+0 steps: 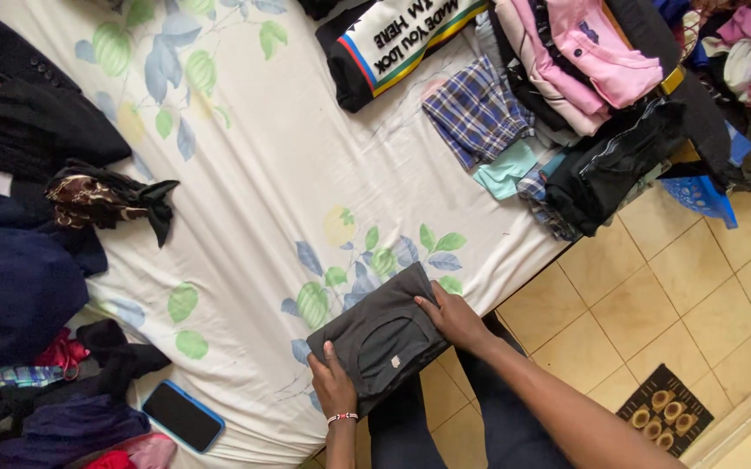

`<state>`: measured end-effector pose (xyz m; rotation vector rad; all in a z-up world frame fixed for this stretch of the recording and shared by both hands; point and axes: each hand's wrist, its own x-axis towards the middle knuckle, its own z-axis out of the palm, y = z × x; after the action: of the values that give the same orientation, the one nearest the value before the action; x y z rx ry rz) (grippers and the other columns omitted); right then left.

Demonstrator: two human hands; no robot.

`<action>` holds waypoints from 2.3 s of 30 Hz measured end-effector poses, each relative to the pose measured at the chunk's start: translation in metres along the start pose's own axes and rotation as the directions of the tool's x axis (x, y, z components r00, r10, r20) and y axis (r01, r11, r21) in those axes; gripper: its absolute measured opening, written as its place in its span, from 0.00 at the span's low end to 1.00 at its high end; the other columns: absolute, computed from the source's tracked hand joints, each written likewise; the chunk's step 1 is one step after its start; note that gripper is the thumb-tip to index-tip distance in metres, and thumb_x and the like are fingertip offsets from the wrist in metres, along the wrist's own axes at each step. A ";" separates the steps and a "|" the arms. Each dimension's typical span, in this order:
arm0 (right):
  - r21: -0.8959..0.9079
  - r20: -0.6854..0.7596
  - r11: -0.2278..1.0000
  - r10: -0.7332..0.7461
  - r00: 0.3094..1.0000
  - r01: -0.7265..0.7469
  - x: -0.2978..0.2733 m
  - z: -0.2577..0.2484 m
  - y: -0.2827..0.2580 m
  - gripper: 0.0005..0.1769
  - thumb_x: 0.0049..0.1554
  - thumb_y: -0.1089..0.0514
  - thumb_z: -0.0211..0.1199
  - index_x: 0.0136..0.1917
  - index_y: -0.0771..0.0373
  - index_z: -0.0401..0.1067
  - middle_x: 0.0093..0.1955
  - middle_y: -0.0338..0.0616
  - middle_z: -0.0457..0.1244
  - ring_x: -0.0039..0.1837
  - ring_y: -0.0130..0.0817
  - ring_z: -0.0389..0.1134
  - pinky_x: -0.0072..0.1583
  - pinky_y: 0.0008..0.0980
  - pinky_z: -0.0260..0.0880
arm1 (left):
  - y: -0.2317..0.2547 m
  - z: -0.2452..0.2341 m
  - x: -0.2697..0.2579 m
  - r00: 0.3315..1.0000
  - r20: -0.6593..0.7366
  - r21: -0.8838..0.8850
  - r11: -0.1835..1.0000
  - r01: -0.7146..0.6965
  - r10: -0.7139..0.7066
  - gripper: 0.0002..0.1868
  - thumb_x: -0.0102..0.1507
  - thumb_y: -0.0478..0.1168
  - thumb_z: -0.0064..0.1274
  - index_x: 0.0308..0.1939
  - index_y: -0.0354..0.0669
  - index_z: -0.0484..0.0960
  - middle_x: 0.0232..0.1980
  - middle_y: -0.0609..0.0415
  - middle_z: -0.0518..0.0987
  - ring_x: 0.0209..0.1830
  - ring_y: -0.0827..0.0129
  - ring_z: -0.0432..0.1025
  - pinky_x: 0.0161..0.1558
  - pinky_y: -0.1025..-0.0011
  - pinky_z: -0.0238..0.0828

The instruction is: Folding various items of clothing including t-shirts and blue jeans on a bed.

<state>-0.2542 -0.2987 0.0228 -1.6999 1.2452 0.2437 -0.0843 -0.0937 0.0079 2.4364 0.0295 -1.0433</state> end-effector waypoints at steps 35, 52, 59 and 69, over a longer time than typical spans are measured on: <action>0.460 -0.360 0.888 0.189 0.914 -0.003 0.011 -0.402 0.119 0.23 0.64 0.47 0.57 0.65 0.65 0.69 0.55 0.47 0.71 0.57 0.34 0.72 0.58 0.33 0.69 | 0.382 0.233 -0.116 0.831 0.194 -0.143 0.853 -0.502 0.522 0.23 0.71 0.55 0.44 0.49 0.36 0.74 0.36 0.48 0.80 0.35 0.66 0.73 0.41 0.67 0.70; 0.340 -0.111 0.939 -0.014 0.994 0.052 0.055 -0.311 0.048 0.22 0.60 0.54 0.63 0.64 0.66 0.67 0.56 0.52 0.68 0.55 0.43 0.72 0.54 0.35 0.72 | 0.273 0.135 -0.013 0.943 -0.146 0.164 0.947 -0.275 0.299 0.26 0.69 0.52 0.50 0.59 0.32 0.71 0.45 0.43 0.80 0.42 0.57 0.74 0.48 0.62 0.70; -0.085 -0.491 0.945 -0.317 0.812 0.317 0.081 -0.395 0.031 0.17 0.61 0.60 0.66 0.62 0.62 0.70 0.65 0.46 0.62 0.67 0.43 0.63 0.66 0.38 0.66 | 0.352 0.166 -0.002 0.906 -0.053 -0.006 0.907 -0.420 0.419 0.19 0.68 0.46 0.52 0.57 0.35 0.77 0.52 0.43 0.82 0.52 0.58 0.78 0.54 0.64 0.72; -0.548 -0.335 0.793 -0.498 0.800 0.265 0.166 -0.420 0.060 0.43 0.49 0.53 0.74 0.74 0.63 0.61 0.73 0.57 0.55 0.76 0.55 0.55 0.74 0.51 0.54 | 0.434 0.295 -0.028 0.783 0.411 -0.413 0.861 -0.296 0.466 0.16 0.69 0.44 0.53 0.55 0.37 0.80 0.49 0.52 0.84 0.48 0.72 0.77 0.52 0.73 0.73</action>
<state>-0.3787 -0.7313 0.0936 -2.5250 1.1781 -0.1439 -0.2145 -0.6022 0.0380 1.7092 -0.4248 -1.3157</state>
